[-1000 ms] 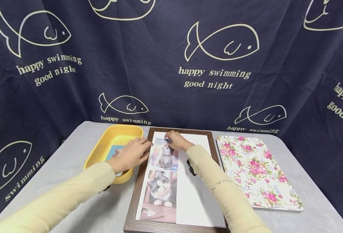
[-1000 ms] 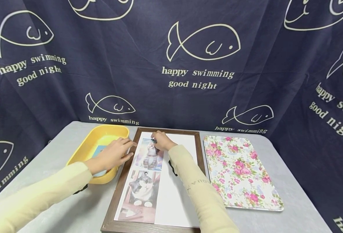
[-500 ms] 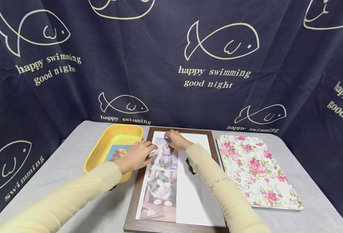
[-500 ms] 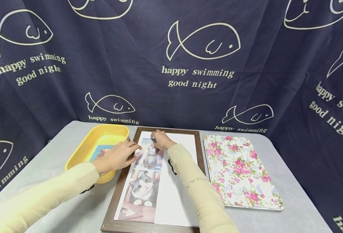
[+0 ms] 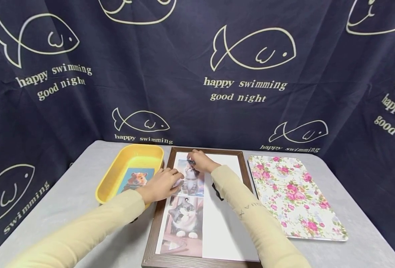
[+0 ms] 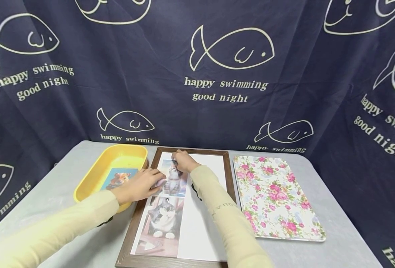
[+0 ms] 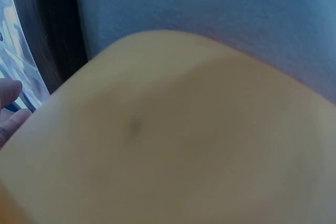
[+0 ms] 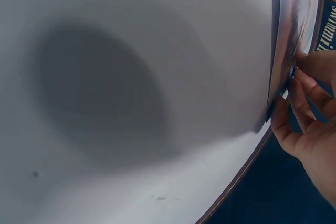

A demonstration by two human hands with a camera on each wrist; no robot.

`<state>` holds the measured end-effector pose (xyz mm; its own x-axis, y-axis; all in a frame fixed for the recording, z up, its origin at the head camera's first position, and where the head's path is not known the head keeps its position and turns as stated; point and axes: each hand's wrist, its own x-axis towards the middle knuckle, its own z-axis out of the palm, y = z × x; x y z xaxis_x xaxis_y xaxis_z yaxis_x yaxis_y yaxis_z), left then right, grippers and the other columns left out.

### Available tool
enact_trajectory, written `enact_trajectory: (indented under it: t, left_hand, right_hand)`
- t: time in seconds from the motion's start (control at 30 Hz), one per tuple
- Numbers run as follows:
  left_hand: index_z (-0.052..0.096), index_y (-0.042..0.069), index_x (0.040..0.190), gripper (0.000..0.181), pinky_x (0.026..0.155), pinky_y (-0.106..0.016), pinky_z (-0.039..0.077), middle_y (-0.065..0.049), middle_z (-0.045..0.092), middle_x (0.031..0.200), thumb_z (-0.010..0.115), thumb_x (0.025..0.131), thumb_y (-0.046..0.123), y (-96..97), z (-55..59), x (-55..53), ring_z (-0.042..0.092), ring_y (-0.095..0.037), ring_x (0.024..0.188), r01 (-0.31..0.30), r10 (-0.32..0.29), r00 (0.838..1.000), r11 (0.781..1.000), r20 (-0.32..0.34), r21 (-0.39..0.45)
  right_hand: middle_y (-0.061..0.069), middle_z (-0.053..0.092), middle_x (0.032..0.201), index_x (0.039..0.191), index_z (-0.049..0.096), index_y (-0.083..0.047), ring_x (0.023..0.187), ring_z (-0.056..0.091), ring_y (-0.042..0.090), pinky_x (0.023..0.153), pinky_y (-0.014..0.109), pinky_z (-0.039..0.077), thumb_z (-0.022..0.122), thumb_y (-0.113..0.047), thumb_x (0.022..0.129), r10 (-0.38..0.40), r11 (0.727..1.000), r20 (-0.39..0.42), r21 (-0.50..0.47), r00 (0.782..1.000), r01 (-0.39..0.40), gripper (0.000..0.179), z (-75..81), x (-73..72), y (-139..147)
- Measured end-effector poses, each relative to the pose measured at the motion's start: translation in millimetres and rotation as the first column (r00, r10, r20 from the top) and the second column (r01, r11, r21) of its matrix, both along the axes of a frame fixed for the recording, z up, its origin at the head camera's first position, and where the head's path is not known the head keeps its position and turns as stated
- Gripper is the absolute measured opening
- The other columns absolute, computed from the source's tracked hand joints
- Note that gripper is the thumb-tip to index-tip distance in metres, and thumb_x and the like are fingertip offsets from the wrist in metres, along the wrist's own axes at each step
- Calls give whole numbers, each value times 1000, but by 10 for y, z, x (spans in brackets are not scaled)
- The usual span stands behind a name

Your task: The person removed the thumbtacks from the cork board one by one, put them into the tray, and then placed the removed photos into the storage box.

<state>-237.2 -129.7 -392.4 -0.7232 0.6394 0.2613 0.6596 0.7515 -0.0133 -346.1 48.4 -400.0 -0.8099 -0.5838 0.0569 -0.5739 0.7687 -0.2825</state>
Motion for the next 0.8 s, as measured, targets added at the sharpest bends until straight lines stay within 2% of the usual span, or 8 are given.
enact_trajectory:
  t: [0.2, 0.53, 0.8]
  left_hand:
    - [61, 14, 106, 25, 76, -40, 43, -3, 62, 99, 64, 84, 24, 8, -31, -4, 59, -23, 89, -4, 4, 1000, 1000, 22, 8]
    - [63, 15, 99, 20, 69, -35, 40, -1, 61, 90, 64, 83, 25, 2, -56, -6, 60, -19, 78, -4, 4, 1000, 1000, -6, 3]
    - [63, 15, 97, 20, 65, -33, 39, -1, 61, 89, 67, 80, 25, 16, -58, -31, 59, -18, 76, -8, 8, 1000, 1000, 16, -8]
  right_hand:
    - [11, 56, 106, 109, 59, -3, 99, 51, 30, 88, 36, 42, 58, 7, 80, 29, 999, -24, 18, 999, -29, 30, 6, 2, 6]
    - [13, 59, 103, 106, 60, 0, 99, 55, 28, 89, 35, 42, 57, 5, 82, 67, 998, -82, 13, 994, -66, 25, -23, -46, -16]
    - [11, 60, 98, 105, 61, -1, 93, 57, 24, 82, 32, 46, 58, 4, 82, 90, 996, -115, 25, 989, -88, 24, -8, -59, -14]
